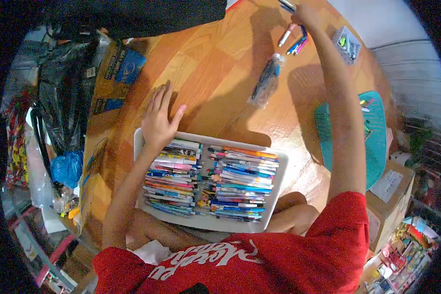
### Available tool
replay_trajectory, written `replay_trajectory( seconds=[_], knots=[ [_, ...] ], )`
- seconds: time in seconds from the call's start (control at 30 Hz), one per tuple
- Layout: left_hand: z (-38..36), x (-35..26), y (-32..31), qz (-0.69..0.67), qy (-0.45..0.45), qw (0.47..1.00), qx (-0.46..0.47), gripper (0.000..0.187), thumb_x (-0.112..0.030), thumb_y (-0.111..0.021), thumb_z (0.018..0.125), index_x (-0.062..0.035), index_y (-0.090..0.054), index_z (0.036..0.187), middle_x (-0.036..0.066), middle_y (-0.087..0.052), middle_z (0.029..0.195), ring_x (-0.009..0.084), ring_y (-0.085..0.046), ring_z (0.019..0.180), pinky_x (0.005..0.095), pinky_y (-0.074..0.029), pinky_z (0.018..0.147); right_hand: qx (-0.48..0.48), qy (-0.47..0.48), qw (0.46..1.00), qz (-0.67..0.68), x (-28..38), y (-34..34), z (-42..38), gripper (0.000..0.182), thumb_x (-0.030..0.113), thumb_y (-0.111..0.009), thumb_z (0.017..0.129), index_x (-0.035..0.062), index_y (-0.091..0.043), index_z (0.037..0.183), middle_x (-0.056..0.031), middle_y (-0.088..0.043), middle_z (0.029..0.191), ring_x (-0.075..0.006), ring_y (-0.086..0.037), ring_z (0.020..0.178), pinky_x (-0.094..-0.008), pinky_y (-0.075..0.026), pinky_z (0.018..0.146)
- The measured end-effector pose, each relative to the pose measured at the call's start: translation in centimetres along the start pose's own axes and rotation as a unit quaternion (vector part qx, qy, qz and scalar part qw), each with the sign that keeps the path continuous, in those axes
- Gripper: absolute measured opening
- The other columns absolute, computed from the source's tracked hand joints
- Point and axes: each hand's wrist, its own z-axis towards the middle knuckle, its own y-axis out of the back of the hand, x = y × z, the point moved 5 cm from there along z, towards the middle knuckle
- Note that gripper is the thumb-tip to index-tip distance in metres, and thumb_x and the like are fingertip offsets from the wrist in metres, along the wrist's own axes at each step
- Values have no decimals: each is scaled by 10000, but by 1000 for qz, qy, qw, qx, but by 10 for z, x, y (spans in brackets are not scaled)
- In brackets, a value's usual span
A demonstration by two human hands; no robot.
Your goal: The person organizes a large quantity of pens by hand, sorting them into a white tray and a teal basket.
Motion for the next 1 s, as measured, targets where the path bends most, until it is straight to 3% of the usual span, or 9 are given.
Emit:
replay_trajectory(
  seconds=[0.07,0.2,0.33,0.4,0.43,0.53,0.73,0.9,1.0],
  knots=[
    [-1,1,-3,0,1,1000,-6,652,-503,-560,836,-69,-462,1312,172,-493,1294,366,-457,1197,443,-411,952,103,-166,963,187,-18,-6,-38,395,357,-780,645,26,-566,623,-69,-518,532,-192,-508,430,-358,-396,391],
    [-1,0,1,-9,-2,1000,-16,640,-523,-538,841,-62,-493,1283,169,-534,1242,345,-494,1155,423,-447,910,147,-263,836,460,-24,-53,-70,355,344,-803,628,74,-573,620,-56,-480,504,-171,-477,402,-325,-359,367],
    [-3,2,-1,19,7,1000,-10,666,-572,-489,846,-67,-502,1281,173,-549,1219,335,-518,1123,405,-464,887,41,-240,880,409,-12,-52,-80,402,441,-781,661,74,-617,663,-60,-521,511,-157,-482,385,-308,-364,360],
    [-4,-1,1,27,20,999,-1,555,-471,-534,864,-63,-526,1241,142,-560,1214,326,-535,1098,389,-453,900,14,-232,905,356,-8,-51,-73,400,439,-772,662,63,-640,689,-68,-554,533,-166,-516,409,-320,-391,377],
    [-4,-1,2,33,28,999,6,560,-483,-526,864,-68,-529,1240,142,-565,1206,326,-537,1095,390,-453,899,23,-279,927,249,-8,-50,-69,386,406,-761,670,42,-633,662,-77,-583,560,-176,-545,432,-341,-421,400],
    [-3,3,-2,17,24,1000,-5,599,-538,-506,850,-82,-537,1237,146,-578,1177,320,-548,1074,408,-465,867,-14,-206,906,369,-12,-65,-57,370,394,-762,661,44,-643,658,-83,-590,573,-190,-559,447,-356,-433,408],
    [-4,1,1,13,13,999,-40,611,-555,-531,826,-70,-565,1196,137,-597,1130,302,-574,1023,425,-492,793,-23,-188,974,124,2,-70,-39,363,384,-761,621,43,-661,694,-92,-638,649,-204,-606,527,-349,-476,492],
    [-3,-1,2,20,4,999,-46,593,-544,-517,841,-55,-578,1172,138,-608,1103,303,-585,989,410,-499,769,-10,-130,975,182,38,-14,-79,375,415,-698,682,41,-666,691,-71,-637,644,-168,-599,557,-320,-454,505],
    [-4,-5,5,38,32,999,14,507,-481,-512,874,-65,-584,1155,124,-596,1157,314,-579,1007,392,-483,825,-18,-214,881,422,74,55,-161,299,328,-712,696,43,-671,774,-53,-637,675,-161,-585,577,-319,-451,523]
  ],
)
